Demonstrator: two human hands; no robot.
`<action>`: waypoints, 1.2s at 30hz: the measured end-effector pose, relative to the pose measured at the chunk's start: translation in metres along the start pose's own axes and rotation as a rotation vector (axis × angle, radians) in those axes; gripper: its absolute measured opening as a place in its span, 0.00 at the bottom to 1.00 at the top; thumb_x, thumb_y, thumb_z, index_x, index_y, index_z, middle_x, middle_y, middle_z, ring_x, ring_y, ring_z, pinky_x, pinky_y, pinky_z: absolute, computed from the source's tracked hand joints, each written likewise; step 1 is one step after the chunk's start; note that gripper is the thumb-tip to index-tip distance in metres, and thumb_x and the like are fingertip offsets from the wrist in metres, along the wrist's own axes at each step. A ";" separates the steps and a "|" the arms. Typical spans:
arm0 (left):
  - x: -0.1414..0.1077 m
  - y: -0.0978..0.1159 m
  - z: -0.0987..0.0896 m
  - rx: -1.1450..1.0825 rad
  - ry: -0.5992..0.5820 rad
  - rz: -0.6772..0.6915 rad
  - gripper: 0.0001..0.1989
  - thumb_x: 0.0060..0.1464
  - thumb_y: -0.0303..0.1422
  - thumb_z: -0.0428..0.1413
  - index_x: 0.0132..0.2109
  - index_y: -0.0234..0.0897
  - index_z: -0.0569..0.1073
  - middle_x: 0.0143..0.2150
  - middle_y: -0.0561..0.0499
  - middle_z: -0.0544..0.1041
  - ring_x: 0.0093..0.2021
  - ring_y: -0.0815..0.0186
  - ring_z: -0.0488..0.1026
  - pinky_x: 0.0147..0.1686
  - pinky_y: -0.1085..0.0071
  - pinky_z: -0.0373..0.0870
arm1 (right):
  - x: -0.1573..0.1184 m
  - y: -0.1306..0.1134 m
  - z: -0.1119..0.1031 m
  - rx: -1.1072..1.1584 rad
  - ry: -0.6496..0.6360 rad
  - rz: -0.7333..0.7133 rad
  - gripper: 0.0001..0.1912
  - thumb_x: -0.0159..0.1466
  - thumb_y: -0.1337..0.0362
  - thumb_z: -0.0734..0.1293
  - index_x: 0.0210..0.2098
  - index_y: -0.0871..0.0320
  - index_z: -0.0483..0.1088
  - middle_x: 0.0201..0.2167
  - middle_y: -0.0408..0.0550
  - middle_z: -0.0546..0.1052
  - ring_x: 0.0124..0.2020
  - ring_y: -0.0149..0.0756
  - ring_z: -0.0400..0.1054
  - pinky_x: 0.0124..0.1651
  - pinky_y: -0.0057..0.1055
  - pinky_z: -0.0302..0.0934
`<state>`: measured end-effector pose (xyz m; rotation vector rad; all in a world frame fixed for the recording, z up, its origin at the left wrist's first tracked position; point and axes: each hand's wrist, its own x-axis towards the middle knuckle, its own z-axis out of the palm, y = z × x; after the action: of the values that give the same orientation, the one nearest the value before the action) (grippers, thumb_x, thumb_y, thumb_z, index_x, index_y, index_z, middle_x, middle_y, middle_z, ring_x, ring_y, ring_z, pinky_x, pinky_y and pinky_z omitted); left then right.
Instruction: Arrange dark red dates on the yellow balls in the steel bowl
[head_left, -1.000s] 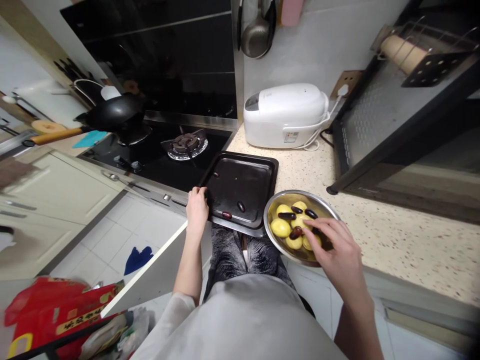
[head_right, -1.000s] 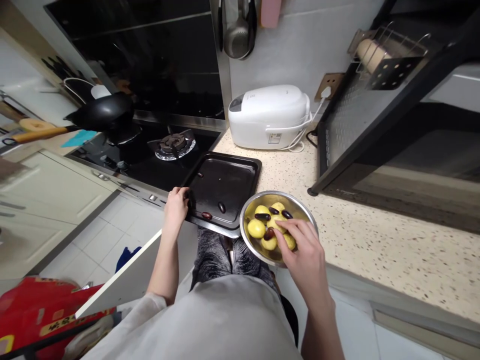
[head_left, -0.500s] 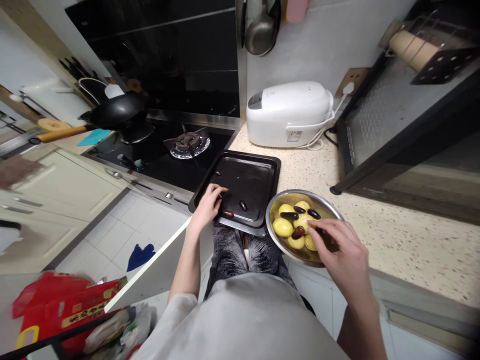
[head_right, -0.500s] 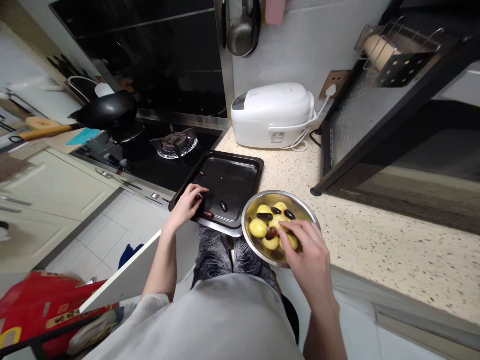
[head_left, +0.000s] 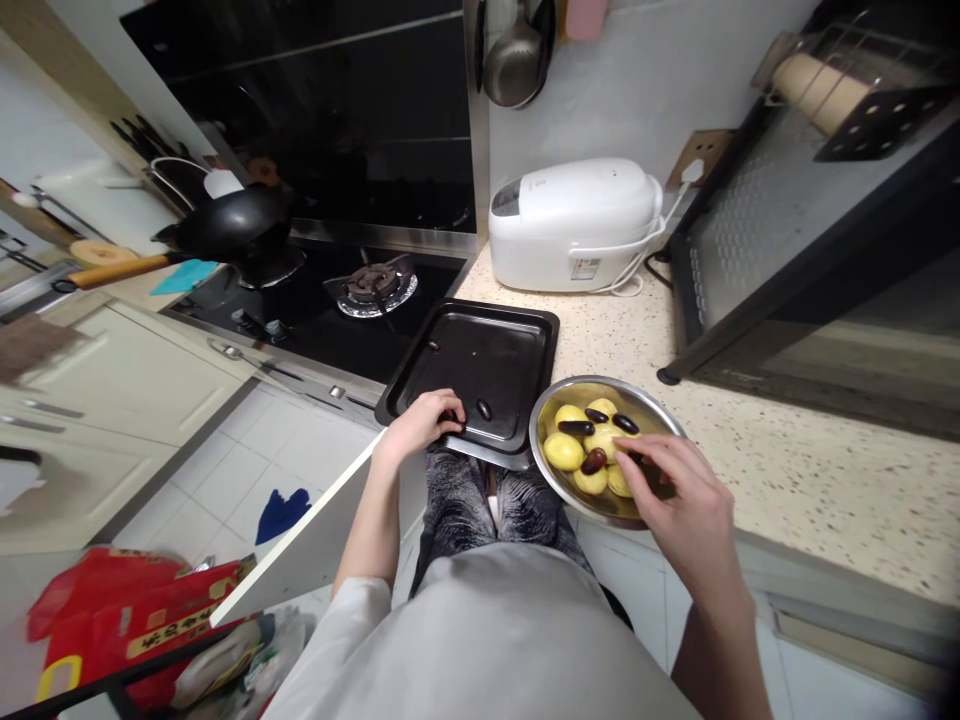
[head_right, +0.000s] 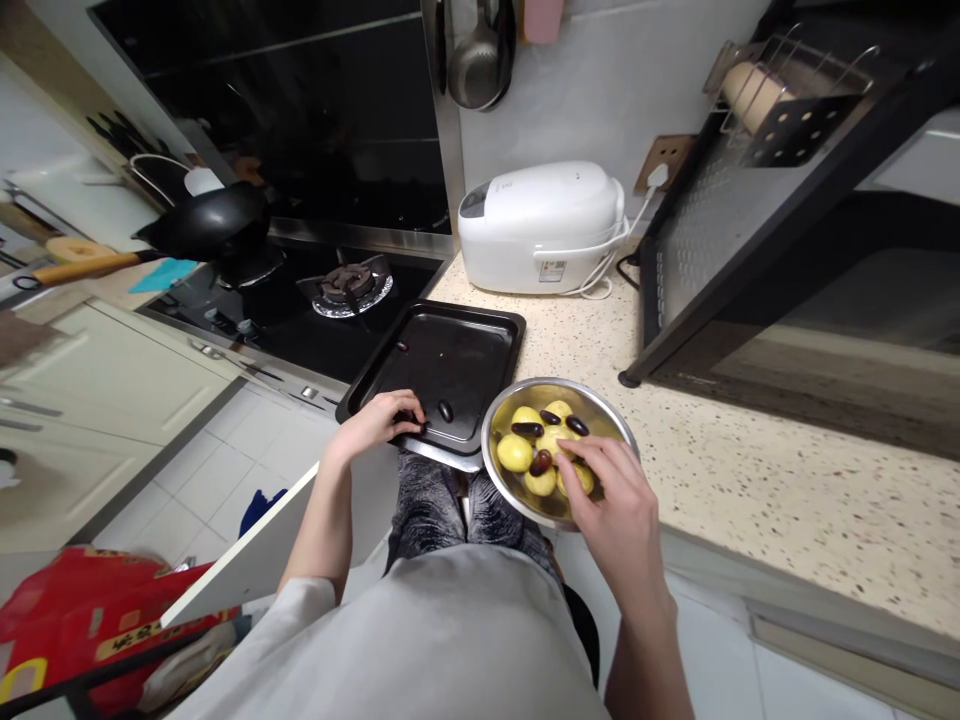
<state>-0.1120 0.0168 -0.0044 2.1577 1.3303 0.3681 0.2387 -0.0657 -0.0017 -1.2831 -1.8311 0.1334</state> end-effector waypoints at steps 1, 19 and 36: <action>0.000 0.001 0.000 -0.004 -0.004 0.000 0.02 0.58 0.26 0.61 0.37 0.37 0.77 0.39 0.49 0.77 0.41 0.62 0.75 0.43 0.68 0.69 | 0.000 0.000 0.000 0.001 0.002 0.001 0.05 0.71 0.64 0.68 0.45 0.54 0.76 0.42 0.49 0.79 0.44 0.42 0.74 0.48 0.39 0.69; 0.018 0.010 0.017 -0.023 0.187 0.102 0.19 0.67 0.30 0.55 0.63 0.42 0.72 0.49 0.45 0.70 0.51 0.59 0.73 0.57 0.61 0.71 | -0.006 -0.002 -0.004 0.017 0.003 0.028 0.05 0.71 0.64 0.67 0.45 0.53 0.76 0.41 0.49 0.79 0.43 0.42 0.75 0.46 0.39 0.69; 0.027 0.020 0.037 0.090 0.183 0.065 0.08 0.70 0.30 0.49 0.42 0.38 0.72 0.43 0.48 0.70 0.40 0.64 0.73 0.46 0.67 0.72 | -0.010 -0.004 -0.006 0.041 0.007 0.072 0.06 0.71 0.63 0.66 0.44 0.53 0.76 0.41 0.50 0.79 0.42 0.42 0.76 0.46 0.40 0.72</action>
<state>-0.0660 0.0215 -0.0238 2.2921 1.4013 0.5524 0.2412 -0.0777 -0.0019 -1.3193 -1.7685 0.2042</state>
